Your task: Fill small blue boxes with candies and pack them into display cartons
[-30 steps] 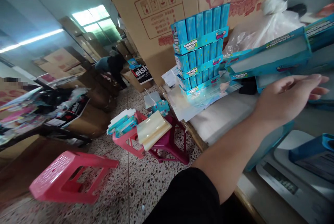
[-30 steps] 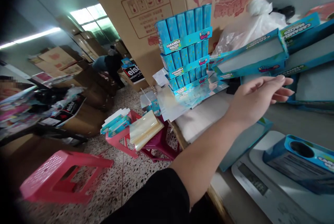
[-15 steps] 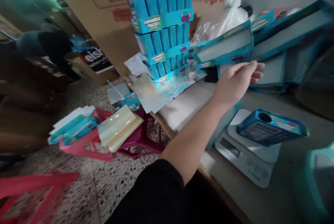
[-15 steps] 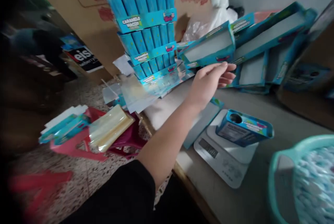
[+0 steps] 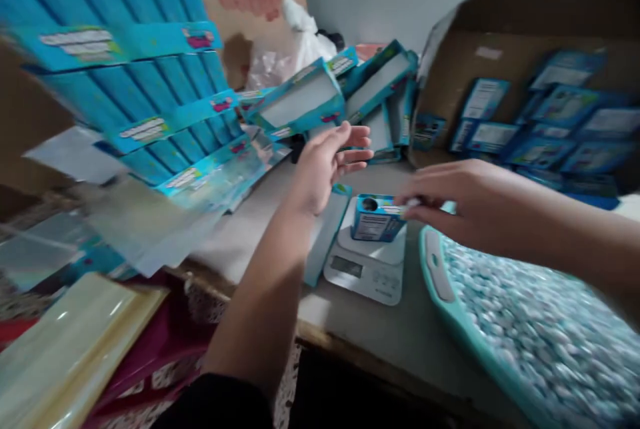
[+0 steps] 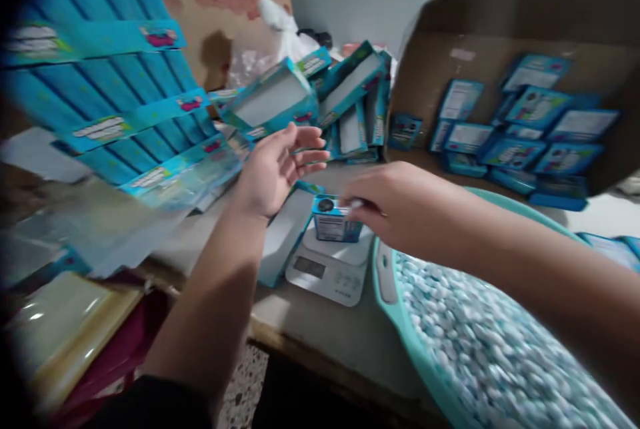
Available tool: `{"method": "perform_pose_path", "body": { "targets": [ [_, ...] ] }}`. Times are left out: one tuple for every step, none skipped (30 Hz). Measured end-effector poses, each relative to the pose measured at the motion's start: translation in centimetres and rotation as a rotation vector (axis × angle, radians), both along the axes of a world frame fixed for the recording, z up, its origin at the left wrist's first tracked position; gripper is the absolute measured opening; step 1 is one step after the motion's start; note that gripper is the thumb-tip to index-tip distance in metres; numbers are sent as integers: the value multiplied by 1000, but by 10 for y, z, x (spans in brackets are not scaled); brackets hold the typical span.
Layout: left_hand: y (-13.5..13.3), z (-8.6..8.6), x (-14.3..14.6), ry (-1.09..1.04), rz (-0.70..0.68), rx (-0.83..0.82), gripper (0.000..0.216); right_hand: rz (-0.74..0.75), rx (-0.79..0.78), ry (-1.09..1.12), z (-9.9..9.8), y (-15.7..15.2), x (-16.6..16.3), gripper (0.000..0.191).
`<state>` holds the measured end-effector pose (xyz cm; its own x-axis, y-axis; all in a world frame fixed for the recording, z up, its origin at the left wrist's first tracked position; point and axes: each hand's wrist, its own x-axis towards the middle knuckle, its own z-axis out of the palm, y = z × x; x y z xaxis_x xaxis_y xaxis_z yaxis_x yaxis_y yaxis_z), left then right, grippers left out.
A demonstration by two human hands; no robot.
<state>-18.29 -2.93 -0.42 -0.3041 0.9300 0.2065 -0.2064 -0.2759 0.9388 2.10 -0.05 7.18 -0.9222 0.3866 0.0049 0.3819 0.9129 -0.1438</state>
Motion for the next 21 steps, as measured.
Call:
{"method": "perform_pose_path", "body": {
  "targets": [
    [0,0,0,6,-23,17,38,34,-23,-9,1,1,-6,15],
    [0,-1,1,15,-32,28,39,68,-42,-23,2,3,-14,16],
    [0,-1,2,27,-29,32,40,91,-52,-47,2,5,-22,18],
    [-1,-1,3,42,-20,32,41,107,-51,-80,1,7,-31,19],
    [-1,-2,3,56,-7,31,42,124,-44,-110,0,8,-38,18],
    [0,-2,3,69,11,30,43,139,-34,-140,0,9,-44,18],
    [0,-1,3,82,32,29,45,155,-23,-163,-1,10,-48,18],
    [0,-1,3,95,53,27,46,167,-15,-184,-2,11,-50,18],
    [1,-1,3,108,69,21,47,174,-9,-201,-2,12,-51,19],
    [1,-1,2,120,84,14,48,178,-6,-215,-3,12,-51,19],
    [2,-2,2,130,95,6,49,180,-4,-226,-3,13,-51,20],
    [3,-2,1,137,103,0,49,179,-1,-230,-3,13,-50,21],
    [3,-3,0,141,109,-4,49,173,0,-221,-4,13,-50,22],
    [4,-4,0,141,112,-6,47,162,1,-204,-5,13,-50,24],
    [5,-4,0,134,113,-7,46,149,2,-177,-6,13,-50,26],
    [6,-5,0,120,105,-7,43,136,1,-146,-6,12,-50,29],
    [6,-6,1,98,91,-5,40,120,1,-116,-7,11,-50,31],
    [6,-6,1,70,75,0,37,101,7,-88,-7,9,-49,32],
    [7,-6,2,43,62,5,34,80,25,-59,-7,6,-47,33],
    [6,-6,3,20,51,4,32,56,56,-31,-7,3,-43,32],
    [6,-5,4,5,42,0,31,31,101,-5,-6,1,-37,31]
  ]
}}
